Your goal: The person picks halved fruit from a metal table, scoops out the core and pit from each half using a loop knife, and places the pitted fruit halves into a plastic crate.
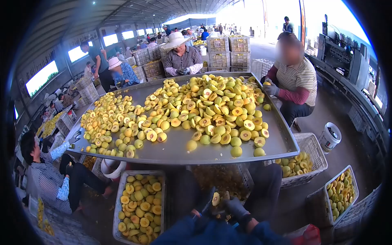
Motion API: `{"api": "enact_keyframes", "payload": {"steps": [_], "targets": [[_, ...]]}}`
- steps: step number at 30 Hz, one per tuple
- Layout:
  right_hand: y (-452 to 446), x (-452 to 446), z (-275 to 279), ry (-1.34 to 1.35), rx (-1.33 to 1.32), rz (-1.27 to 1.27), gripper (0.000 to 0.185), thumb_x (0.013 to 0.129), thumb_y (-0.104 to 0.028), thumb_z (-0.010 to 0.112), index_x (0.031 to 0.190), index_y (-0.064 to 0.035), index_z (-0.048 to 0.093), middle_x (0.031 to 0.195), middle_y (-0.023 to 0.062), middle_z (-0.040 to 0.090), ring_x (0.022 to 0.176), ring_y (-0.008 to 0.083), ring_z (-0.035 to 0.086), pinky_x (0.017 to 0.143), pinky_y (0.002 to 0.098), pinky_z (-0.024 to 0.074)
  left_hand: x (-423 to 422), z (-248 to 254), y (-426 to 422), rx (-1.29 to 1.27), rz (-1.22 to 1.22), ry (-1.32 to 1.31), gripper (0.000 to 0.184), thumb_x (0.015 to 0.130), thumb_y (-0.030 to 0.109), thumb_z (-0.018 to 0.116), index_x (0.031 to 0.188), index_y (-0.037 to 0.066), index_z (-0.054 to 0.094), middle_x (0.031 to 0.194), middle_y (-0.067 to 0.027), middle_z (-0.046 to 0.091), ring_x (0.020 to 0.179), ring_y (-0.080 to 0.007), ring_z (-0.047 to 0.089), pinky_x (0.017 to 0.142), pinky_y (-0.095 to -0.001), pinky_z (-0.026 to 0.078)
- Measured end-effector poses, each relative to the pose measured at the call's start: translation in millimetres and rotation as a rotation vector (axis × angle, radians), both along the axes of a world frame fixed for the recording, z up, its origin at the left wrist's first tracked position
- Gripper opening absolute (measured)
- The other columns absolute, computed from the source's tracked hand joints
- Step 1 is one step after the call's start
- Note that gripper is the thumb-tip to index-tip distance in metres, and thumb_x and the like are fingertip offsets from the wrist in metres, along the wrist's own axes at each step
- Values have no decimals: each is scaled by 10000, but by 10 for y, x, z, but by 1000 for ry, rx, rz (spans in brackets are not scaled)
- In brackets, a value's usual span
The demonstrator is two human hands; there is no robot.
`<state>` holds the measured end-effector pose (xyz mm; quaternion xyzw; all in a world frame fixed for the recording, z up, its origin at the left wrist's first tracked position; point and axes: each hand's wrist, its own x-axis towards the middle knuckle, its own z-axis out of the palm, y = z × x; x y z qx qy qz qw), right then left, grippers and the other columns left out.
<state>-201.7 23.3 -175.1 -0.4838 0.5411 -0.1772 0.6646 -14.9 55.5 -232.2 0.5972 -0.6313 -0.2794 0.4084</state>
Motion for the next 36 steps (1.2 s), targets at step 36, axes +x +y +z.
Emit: {"api": "enact_keyframes", "payload": {"steps": [36], "targets": [[-211,341,162,-210,-128,-168,355,856,-242,707,1088,1,591,903,64,635,732,125,602,594,274,497,199,-194,-65,489,32,1453,493,1038,415,392,1230,-3,569,1100,-110,649,989,-206,619,896,-330,512]]}}
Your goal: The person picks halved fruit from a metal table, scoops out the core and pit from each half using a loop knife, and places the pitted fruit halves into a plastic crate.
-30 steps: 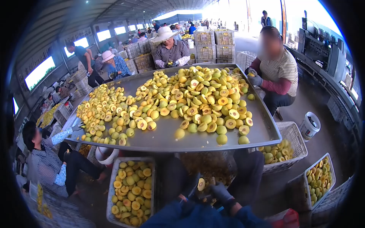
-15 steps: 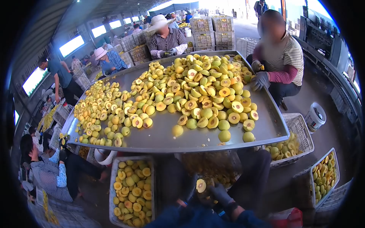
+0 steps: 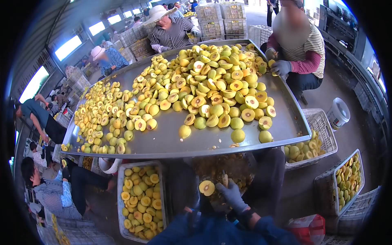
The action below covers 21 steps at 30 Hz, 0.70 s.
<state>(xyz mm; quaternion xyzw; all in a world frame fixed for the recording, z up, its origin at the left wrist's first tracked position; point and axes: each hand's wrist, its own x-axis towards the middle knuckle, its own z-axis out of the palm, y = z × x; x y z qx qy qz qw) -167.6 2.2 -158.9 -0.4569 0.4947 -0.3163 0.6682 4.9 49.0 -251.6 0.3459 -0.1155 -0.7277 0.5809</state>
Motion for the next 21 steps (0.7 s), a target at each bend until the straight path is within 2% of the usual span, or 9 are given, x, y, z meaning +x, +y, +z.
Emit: {"api": "enact_keyframes", "payload": {"steps": [2,5,7,9,14,15,17,20,21], "targets": [[7,89,26,-32,-37,-8,352,848,-223,712,1085,5,588,925,70,634,756,132,602,623,277,496,-4,-144,-17,30,4,180,499,1039,421,383,1235,-1,565,1101,-112,649,987,-213,621,892,-337,518],[33,118,39,120,-6,53,324,858,-192,704,1061,18,564,879,60,627,773,123,602,672,273,508,-27,-309,24,157,58,298,516,1041,437,366,1240,1,558,1105,-114,649,981,-226,623,885,-351,527],[36,82,8,79,43,38,315,857,-190,698,1058,13,565,843,69,623,696,124,606,615,259,509,-186,530,44,19,97,-181,519,1033,449,385,1252,9,551,1109,-116,646,975,-234,623,878,-351,531],[43,59,33,-2,99,17,307,859,-190,690,1059,8,566,814,75,622,628,124,603,562,248,507,-262,801,65,-39,110,-464,514,1032,450,392,1262,18,548,1107,-115,643,970,-233,622,877,-348,531],[24,-73,7,-106,277,27,286,866,-193,669,1050,5,575,808,76,634,582,121,594,503,248,504,-356,935,63,18,52,-424,414,1036,349,428,1272,30,546,1115,-105,625,995,-209,605,905,-342,509],[-2,-48,-44,-122,221,2,282,866,-193,669,1043,6,577,813,71,634,591,119,596,501,246,501,-357,959,39,-29,45,-486,389,1032,319,445,1272,29,544,1122,-104,619,1005,-205,601,913,-341,504],[7,-23,-139,-143,121,-54,274,865,-193,670,1029,7,583,822,63,635,610,116,601,499,242,494,-380,781,50,-277,41,-907,353,1017,259,485,1277,25,533,1144,-105,607,1028,-200,591,930,-338,494],[-140,38,132,-70,-84,-62,229,885,-182,662,1023,-14,588,829,31,615,670,86,579,551,243,488,-359,689,-109,-218,166,-1005,378,1015,201,481,1342,10,477,1219,-114,568,1085,-186,568,971,-315,473],[-166,59,113,-84,-202,-81,218,893,-180,659,1028,-25,586,826,21,608,678,74,565,563,245,483,-495,1072,-143,-161,318,-754,404,1023,248,468,1343,3,468,1213,-110,562,1086,-190,565,954,-315,483]]}}
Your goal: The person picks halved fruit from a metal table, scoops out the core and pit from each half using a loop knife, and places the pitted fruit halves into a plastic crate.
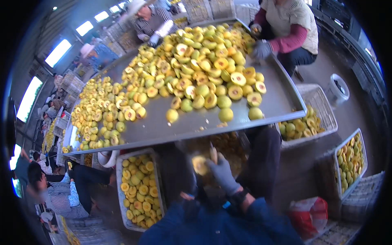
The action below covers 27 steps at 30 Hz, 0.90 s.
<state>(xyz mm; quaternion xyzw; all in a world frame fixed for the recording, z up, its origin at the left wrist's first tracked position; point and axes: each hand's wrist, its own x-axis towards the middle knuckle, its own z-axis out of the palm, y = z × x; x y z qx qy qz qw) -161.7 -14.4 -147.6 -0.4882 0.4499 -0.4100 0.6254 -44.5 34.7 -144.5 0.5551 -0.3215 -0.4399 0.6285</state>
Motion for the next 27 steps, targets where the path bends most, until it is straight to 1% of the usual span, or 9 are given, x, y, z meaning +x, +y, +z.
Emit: {"api": "enact_keyframes", "payload": {"steps": [2,3,4,8,10,13,16,22,27], "targets": [[-10,-21,556,-131,110,-4,221,910,-189,653,1055,-40,578,838,5,600,691,70,545,571,255,479,65,288,-90,-36,102,343,511,1046,429,354,1256,-7,519,1087,-106,626,1003,-197,603,911,-305,493],[52,-64,631,-38,3,-2,215,909,-191,648,1053,-47,578,788,44,603,677,124,581,576,292,483,-49,853,-134,-56,174,267,591,1040,500,296,1227,-6,535,1011,-104,642,947,-201,612,889,-304,497],[79,-77,687,49,-117,6,209,908,-192,642,1051,-54,578,738,84,607,663,178,617,581,328,488,-13,940,-148,-81,162,313,625,1032,530,285,1239,-7,530,1019,-108,630,930,-198,607,866,-312,501],[256,-66,1025,444,-605,83,174,922,-232,633,1003,-88,576,597,141,559,573,314,636,530,423,490,166,952,-108,-193,110,238,670,1017,562,301,1319,-19,444,1060,-125,611,922,-206,602,853,-319,508],[306,8,970,492,-763,51,184,919,-277,641,948,-112,566,585,105,567,528,330,610,469,437,475,176,943,-87,-210,109,164,722,1005,593,287,1349,-28,416,1056,-133,619,918,-209,613,847,-323,513],[342,44,1002,539,-792,79,170,928,-263,622,894,-111,553,600,105,574,525,323,612,463,422,478,122,1042,-44,-186,171,77,823,978,658,264,1376,-49,400,1016,-138,637,904,-203,633,832,-318,518],[367,65,1026,562,-799,120,177,942,-258,597,871,-105,542,617,112,582,525,321,615,465,412,482,136,1045,0,-201,156,49,742,990,619,306,1373,-12,385,1046,-109,607,907,-193,599,795,-319,525],[374,90,1047,720,-689,271,233,957,-282,564,861,-74,523,674,154,611,592,352,640,499,440,494,118,1088,7,-160,242,-186,755,992,627,286,1332,-30,439,1029,-90,611,889,-182,594,823,-316,502],[367,94,970,586,-634,301,262,961,-286,548,862,-51,488,642,176,603,590,390,629,501,466,487,91,1095,8,-187,247,-244,730,1007,597,282,1263,-47,512,1026,-118,629,909,-189,606,838,-318,510]]}}
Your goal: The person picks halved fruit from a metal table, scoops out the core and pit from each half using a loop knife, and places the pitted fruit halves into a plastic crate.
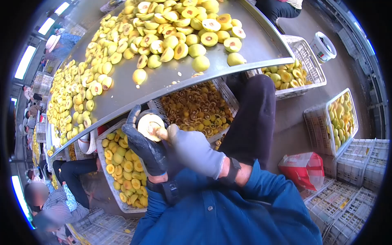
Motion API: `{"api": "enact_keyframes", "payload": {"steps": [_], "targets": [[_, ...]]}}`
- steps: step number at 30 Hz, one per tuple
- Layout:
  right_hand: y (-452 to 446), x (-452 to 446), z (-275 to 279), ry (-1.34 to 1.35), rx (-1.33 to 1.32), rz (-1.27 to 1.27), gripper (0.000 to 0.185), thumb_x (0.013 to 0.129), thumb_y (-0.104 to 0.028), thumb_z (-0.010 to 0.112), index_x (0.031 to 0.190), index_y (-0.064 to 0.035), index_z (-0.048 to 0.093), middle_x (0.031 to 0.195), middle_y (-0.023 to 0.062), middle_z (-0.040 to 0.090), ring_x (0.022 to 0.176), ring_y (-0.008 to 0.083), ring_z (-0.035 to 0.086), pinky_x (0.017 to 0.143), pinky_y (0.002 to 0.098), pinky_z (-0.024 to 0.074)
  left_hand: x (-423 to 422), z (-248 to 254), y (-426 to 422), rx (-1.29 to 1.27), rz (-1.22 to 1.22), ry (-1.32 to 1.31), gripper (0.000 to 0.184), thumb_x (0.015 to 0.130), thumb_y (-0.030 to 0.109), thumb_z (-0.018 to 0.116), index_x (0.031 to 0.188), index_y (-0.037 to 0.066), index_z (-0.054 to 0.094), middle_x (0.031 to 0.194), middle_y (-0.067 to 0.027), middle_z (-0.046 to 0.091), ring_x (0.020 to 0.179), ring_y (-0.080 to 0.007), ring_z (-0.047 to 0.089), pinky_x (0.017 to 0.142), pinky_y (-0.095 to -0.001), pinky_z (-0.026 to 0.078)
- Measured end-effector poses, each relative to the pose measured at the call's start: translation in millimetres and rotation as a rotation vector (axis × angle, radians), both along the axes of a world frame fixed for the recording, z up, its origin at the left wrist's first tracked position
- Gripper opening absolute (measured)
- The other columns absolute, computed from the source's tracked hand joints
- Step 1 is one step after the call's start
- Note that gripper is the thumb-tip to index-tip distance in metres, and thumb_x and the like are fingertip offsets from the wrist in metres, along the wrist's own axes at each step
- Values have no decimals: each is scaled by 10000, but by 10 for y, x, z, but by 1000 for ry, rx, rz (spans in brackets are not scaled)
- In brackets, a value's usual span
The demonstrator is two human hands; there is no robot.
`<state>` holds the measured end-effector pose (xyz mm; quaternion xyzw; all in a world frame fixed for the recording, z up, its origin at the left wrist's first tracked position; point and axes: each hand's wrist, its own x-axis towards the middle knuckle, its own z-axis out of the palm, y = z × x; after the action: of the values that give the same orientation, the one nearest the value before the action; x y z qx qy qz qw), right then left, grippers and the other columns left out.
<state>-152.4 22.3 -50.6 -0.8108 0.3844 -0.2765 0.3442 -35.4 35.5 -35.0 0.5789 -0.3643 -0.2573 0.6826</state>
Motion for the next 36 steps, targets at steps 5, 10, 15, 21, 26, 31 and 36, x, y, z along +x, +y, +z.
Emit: {"api": "enact_keyframes", "payload": {"steps": [5,10,15,21,26,31,36], "targets": [[-7,-5,-11,21,44,50,277,948,-282,560,906,-23,473,619,196,590,592,401,626,495,467,480,-29,-27,-7,16,89,-81,700,1022,558,278,1233,-59,534,1023,-118,640,914,-206,623,835,-334,526],[35,-16,-53,-119,133,60,226,890,-194,607,935,-19,471,638,204,595,588,403,615,510,476,470,-60,6,-29,53,168,-213,685,1027,545,262,1209,-58,532,1004,-126,646,871,-216,632,801,-340,538],[-3,-60,56,-123,145,89,223,862,-157,619,951,-16,469,660,199,597,619,405,621,540,482,480,-63,45,-2,-22,64,110,685,1018,573,258,1234,-26,508,1016,-118,603,894,-224,619,792,-350,545],[-5,-53,119,-126,115,32,216,859,-143,614,952,-16,467,651,200,592,627,402,629,550,472,501,-174,119,-61,-89,117,89,682,1023,557,263,1256,-40,494,1039,-136,613,922,-234,618,830,-372,537],[8,-17,42,-145,94,10,263,880,-213,635,946,-31,457,598,190,564,567,405,604,496,488,466,-195,180,-52,22,179,-86,636,1034,483,273,1221,-68,529,999,-150,639,885,-242,632,792,-357,546],[47,-98,97,-220,200,86,241,852,-171,669,965,-45,497,685,213,586,652,423,613,553,476,468,-44,79,-54,-33,157,-143,665,1030,502,274,1153,-75,580,1003,-156,651,873,-233,638,780,-346,542],[-14,-191,183,-300,530,227,219,835,-113,655,991,-36,522,738,203,613,721,411,636,612,465,481,144,110,22,-26,-44,-450,587,1026,447,331,1147,-78,564,978,-170,657,852,-249,653,773,-348,554]]}}
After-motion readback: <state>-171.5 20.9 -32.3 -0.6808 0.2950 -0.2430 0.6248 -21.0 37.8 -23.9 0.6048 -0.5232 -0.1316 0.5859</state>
